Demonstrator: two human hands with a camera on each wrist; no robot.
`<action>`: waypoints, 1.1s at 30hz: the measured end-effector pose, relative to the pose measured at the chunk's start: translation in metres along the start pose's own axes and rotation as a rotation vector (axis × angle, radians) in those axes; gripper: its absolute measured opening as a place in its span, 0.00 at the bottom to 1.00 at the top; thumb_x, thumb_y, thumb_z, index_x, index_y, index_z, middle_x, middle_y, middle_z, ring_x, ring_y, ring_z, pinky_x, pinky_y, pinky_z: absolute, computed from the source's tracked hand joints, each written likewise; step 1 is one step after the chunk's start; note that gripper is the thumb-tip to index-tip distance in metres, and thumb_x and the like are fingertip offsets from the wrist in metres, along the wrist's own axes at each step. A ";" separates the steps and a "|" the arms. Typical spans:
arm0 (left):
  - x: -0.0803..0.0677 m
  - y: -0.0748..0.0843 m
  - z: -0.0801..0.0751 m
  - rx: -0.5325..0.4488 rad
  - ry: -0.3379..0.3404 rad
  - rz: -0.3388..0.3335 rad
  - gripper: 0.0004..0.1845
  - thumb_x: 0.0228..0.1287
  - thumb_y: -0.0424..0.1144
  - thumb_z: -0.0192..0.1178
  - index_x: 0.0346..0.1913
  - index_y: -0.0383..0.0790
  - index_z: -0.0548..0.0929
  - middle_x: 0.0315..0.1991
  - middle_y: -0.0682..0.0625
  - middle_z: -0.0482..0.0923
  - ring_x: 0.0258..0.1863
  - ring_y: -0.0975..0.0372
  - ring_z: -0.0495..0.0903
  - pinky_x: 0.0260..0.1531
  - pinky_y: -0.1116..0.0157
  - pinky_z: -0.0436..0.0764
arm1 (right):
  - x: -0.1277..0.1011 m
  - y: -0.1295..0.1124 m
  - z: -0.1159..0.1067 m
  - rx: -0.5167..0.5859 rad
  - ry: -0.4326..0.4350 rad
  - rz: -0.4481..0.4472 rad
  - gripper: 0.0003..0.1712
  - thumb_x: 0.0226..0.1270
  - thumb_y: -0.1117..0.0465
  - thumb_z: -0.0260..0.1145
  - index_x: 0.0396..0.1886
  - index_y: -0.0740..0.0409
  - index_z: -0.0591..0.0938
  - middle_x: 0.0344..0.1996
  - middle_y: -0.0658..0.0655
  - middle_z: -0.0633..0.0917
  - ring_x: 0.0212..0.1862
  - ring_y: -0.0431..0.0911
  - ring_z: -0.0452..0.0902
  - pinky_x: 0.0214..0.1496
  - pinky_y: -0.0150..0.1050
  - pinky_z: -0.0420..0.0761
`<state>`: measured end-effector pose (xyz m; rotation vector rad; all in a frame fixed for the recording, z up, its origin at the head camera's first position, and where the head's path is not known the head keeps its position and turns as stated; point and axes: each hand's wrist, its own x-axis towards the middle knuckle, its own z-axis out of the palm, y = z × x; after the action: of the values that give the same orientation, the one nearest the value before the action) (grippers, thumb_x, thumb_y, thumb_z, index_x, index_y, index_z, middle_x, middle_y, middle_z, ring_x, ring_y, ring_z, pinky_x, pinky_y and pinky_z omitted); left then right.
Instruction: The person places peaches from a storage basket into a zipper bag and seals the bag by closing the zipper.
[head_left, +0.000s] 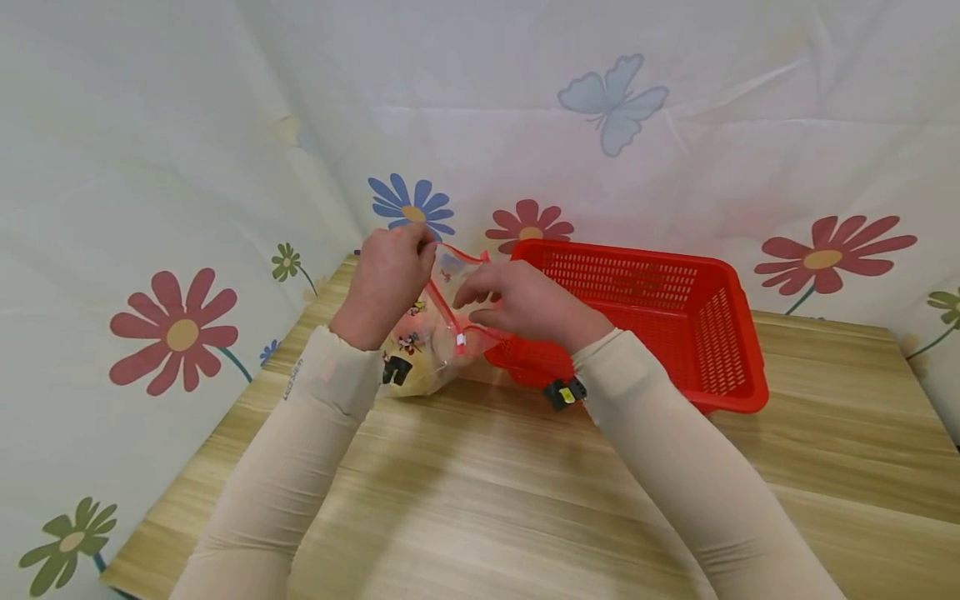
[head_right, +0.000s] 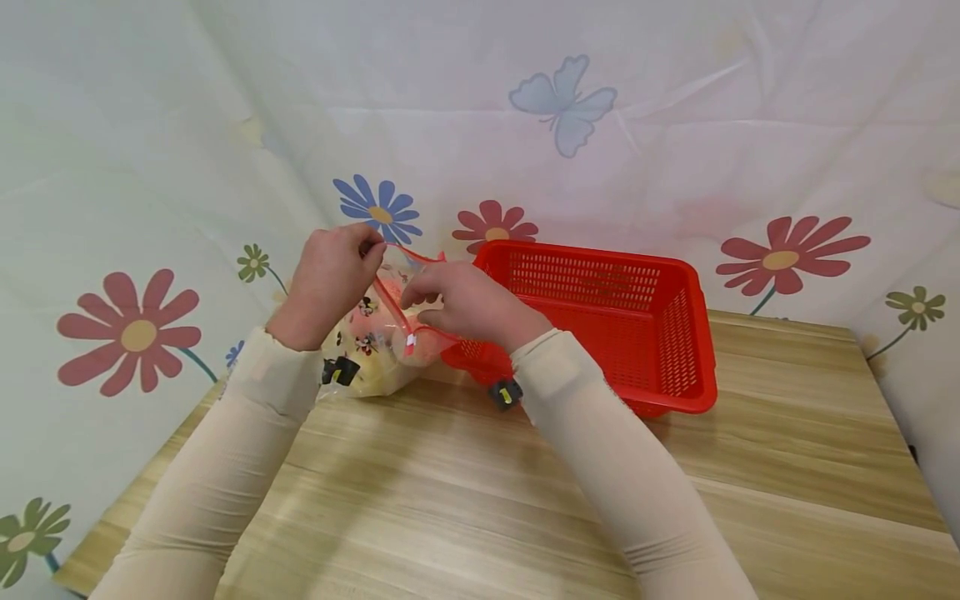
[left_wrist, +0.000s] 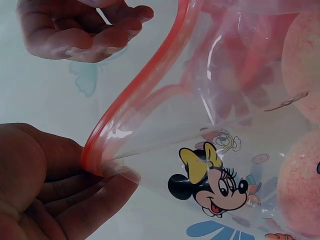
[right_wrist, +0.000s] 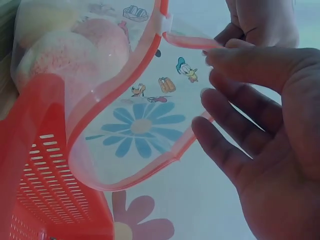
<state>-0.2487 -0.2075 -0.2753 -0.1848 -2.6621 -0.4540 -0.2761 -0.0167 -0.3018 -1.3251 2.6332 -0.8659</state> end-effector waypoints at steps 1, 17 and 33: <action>0.000 0.000 0.000 0.000 0.002 -0.001 0.12 0.70 0.37 0.53 0.40 0.34 0.84 0.30 0.43 0.84 0.24 0.55 0.80 0.28 0.62 0.82 | 0.000 0.001 0.000 -0.009 0.012 0.003 0.16 0.60 0.58 0.72 0.49 0.45 0.84 0.48 0.47 0.84 0.50 0.42 0.77 0.49 0.36 0.83; -0.006 0.000 0.001 -0.012 0.019 0.007 0.12 0.70 0.39 0.54 0.40 0.35 0.85 0.32 0.44 0.85 0.24 0.57 0.80 0.29 0.62 0.82 | 0.037 0.031 -0.006 -0.067 0.100 0.298 0.26 0.61 0.58 0.70 0.60 0.47 0.77 0.54 0.55 0.80 0.54 0.49 0.74 0.50 0.42 0.84; -0.053 -0.012 0.026 -0.069 0.221 0.246 0.21 0.55 0.44 0.71 0.46 0.34 0.80 0.44 0.41 0.75 0.47 0.52 0.74 0.46 0.59 0.81 | 0.052 0.041 0.002 -0.135 0.182 0.324 0.15 0.64 0.57 0.67 0.50 0.50 0.83 0.48 0.52 0.85 0.42 0.45 0.77 0.52 0.39 0.83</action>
<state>-0.2136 -0.2129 -0.3238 -0.4506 -2.3708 -0.4567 -0.3381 -0.0378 -0.3149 -0.8367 2.9767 -0.8060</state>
